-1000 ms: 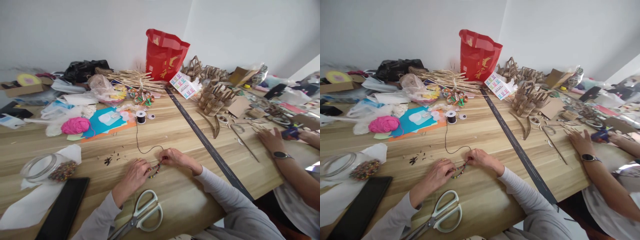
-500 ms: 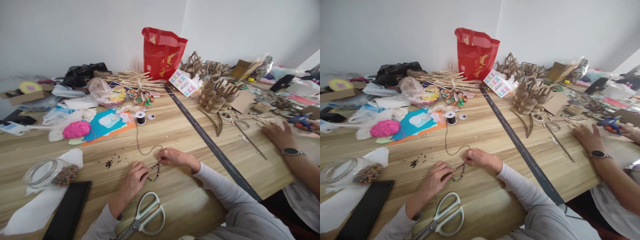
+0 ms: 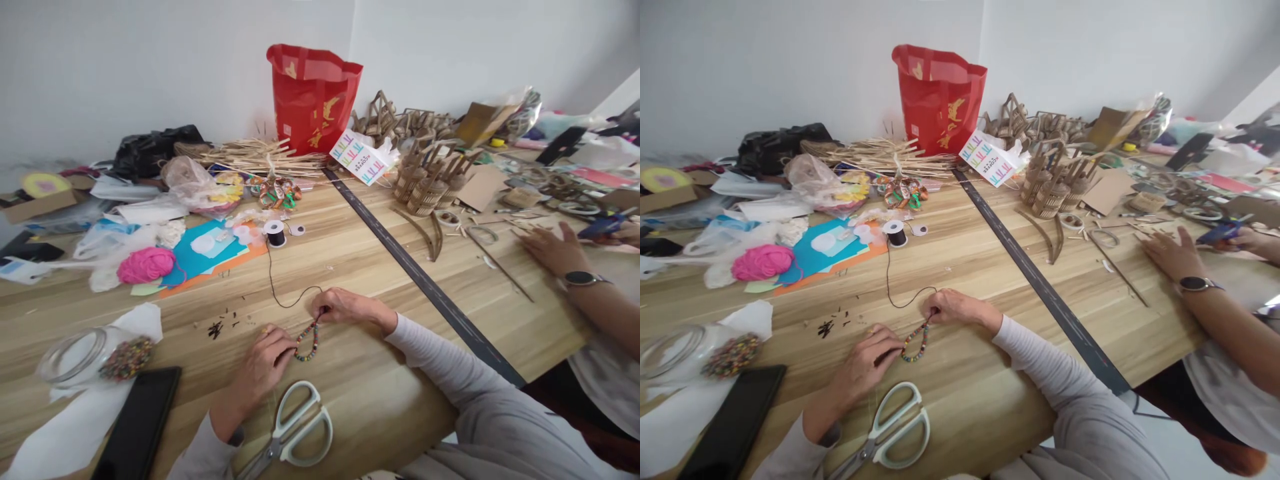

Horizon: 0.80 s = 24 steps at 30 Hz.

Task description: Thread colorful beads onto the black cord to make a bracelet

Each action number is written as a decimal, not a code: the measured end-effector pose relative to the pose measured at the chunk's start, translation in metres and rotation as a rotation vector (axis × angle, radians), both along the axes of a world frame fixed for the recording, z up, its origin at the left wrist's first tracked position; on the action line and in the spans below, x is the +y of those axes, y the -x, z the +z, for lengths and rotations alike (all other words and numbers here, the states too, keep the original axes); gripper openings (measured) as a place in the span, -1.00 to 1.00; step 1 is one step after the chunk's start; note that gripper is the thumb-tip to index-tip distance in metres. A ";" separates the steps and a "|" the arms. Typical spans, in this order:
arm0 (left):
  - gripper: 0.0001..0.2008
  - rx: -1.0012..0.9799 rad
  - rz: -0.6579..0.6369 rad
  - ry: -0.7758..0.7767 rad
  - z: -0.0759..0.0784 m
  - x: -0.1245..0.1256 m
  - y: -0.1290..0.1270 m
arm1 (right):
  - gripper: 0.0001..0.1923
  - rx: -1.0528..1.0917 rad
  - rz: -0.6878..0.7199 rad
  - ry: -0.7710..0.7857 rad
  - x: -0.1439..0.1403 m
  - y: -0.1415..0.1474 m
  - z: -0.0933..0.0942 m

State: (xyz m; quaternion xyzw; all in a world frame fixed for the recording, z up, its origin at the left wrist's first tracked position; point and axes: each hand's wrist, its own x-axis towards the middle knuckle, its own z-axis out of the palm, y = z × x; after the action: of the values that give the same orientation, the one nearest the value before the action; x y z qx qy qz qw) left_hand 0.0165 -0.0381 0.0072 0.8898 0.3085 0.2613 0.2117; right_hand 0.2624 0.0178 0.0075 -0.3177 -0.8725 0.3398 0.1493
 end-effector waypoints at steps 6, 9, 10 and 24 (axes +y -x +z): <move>-0.82 0.005 0.027 0.002 0.005 0.010 0.002 | -0.90 0.024 0.006 0.032 0.003 0.000 0.005; -0.83 0.047 0.003 0.006 0.004 0.013 0.002 | -0.89 0.037 0.030 0.017 0.005 0.001 0.002; -0.84 0.059 -0.011 0.004 0.003 0.014 0.002 | -0.89 0.035 0.036 0.009 0.006 0.002 0.001; -0.82 0.170 -0.167 0.003 0.011 -0.001 -0.005 | -0.85 0.021 0.129 -0.064 0.022 0.013 0.001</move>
State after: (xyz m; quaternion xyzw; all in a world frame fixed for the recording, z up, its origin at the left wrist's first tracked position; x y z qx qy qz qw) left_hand 0.0210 -0.0389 0.0186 0.9310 0.2504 0.1660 0.2073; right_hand 0.2495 0.0393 0.0088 -0.2525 -0.8999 0.3241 0.1461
